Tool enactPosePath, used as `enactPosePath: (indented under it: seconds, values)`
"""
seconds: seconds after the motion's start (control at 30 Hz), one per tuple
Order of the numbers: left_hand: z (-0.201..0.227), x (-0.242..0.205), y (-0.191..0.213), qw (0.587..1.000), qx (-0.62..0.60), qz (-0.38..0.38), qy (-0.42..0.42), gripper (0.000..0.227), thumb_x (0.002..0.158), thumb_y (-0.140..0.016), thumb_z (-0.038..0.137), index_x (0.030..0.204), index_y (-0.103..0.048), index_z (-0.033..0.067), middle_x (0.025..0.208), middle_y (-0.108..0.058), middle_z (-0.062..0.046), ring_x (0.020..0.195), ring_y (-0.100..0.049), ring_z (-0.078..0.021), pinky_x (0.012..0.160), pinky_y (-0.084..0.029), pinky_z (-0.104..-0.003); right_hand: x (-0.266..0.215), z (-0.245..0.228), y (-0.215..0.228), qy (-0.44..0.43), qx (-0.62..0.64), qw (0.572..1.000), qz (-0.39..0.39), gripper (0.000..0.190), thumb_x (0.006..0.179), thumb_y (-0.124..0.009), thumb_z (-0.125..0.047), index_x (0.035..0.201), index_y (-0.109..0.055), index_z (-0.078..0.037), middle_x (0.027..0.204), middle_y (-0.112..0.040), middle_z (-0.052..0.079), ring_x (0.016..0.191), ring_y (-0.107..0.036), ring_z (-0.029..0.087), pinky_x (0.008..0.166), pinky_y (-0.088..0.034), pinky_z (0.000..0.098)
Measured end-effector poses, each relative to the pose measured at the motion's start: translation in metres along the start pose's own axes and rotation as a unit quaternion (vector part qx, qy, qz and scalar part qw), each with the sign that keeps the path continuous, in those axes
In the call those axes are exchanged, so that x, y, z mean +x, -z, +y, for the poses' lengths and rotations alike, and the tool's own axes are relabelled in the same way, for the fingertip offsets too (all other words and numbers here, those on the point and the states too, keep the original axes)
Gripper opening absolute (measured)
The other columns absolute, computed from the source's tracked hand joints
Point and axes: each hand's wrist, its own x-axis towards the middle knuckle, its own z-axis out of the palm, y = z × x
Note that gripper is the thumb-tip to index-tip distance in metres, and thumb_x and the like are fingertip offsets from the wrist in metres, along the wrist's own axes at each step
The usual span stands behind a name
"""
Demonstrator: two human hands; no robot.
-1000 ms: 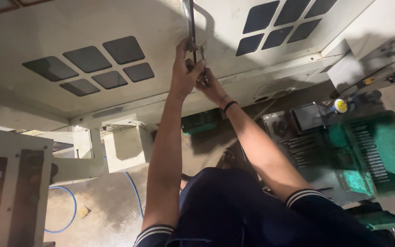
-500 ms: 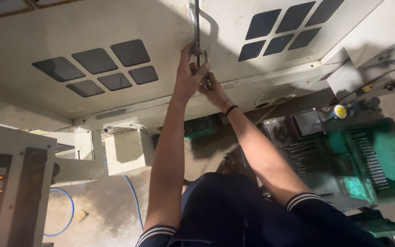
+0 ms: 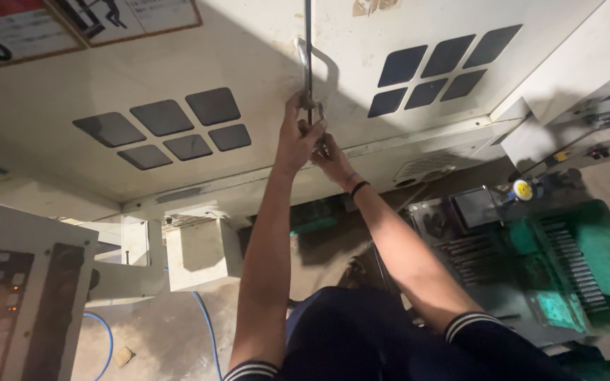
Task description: The person organizes metal rods in a green crate and then uses a long metal bar to manipulate a latch on a large white machine. The person moves the rods into the crate and then secures the machine door.
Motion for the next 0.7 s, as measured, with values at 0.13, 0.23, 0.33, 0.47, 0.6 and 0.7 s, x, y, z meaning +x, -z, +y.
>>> enactPosePath:
  seconds: [0.13,0.23,0.33,0.47,0.6,0.7]
  values:
    - [-0.002,-0.001,0.000,1.000,0.026,0.004,-0.014,0.068,0.090,-0.071,-0.005,0.150,-0.040,0.0072,0.124,-0.057,-0.004,0.067,-0.048,-0.0068,0.060,-0.048,-0.022,0.005,0.012,0.000,0.032,0.022,0.999,-0.017,0.048,0.095,-0.069,-0.003,0.137,-0.045,-0.005,0.123,-0.054,0.004,0.109,-0.053,0.013,0.087,-0.049,0.0297]
    - [-0.003,0.000,0.000,1.000,0.019,0.000,-0.020,0.070,0.090,-0.072,-0.005,0.151,-0.039,0.0070,0.124,-0.055,-0.004,0.069,-0.047,-0.0068,0.061,-0.048,-0.023,0.004,0.012,0.000,0.009,0.014,1.000,-0.003,0.048,0.095,-0.070,-0.003,0.137,-0.046,-0.005,0.123,-0.055,0.005,0.106,-0.054,0.014,0.084,-0.050,0.0298]
    - [-0.003,0.000,0.000,1.000,0.007,-0.004,-0.013,0.070,0.090,-0.071,-0.005,0.151,-0.038,0.0066,0.126,-0.055,-0.004,0.069,-0.047,-0.0068,0.061,-0.048,-0.023,0.001,0.003,0.000,0.011,0.012,1.000,-0.006,0.052,0.094,-0.068,-0.003,0.139,-0.043,-0.006,0.128,-0.055,0.004,0.110,-0.055,0.012,0.085,-0.051,0.0284]
    - [-0.003,-0.001,0.000,1.000,0.005,-0.004,0.000,0.070,0.089,-0.072,-0.004,0.150,-0.038,0.0060,0.125,-0.054,-0.004,0.067,-0.048,-0.0074,0.058,-0.048,-0.024,-0.003,-0.006,-0.002,-0.016,0.019,1.000,-0.011,0.050,0.095,-0.066,-0.004,0.139,-0.043,-0.005,0.124,-0.057,0.005,0.103,-0.058,0.013,0.081,-0.052,0.0295]
    - [-0.002,0.000,-0.001,1.000,0.024,0.000,0.002,0.071,0.089,-0.073,-0.003,0.150,-0.038,0.0061,0.125,-0.056,-0.005,0.067,-0.048,-0.0076,0.060,-0.049,-0.024,-0.001,-0.005,-0.001,-0.007,0.034,0.999,-0.013,0.049,0.094,-0.064,-0.002,0.139,-0.043,-0.005,0.125,-0.057,0.005,0.102,-0.056,0.013,0.080,-0.052,0.0300]
    - [0.000,-0.002,-0.001,1.000,0.025,-0.003,-0.013,0.070,0.091,-0.072,-0.002,0.151,-0.037,0.0070,0.126,-0.055,-0.004,0.068,-0.049,-0.0080,0.060,-0.051,-0.024,0.001,0.000,0.000,-0.008,0.025,1.000,-0.015,0.049,0.094,-0.065,-0.002,0.137,-0.043,-0.005,0.124,-0.055,0.006,0.100,-0.056,0.014,0.080,-0.053,0.0305]
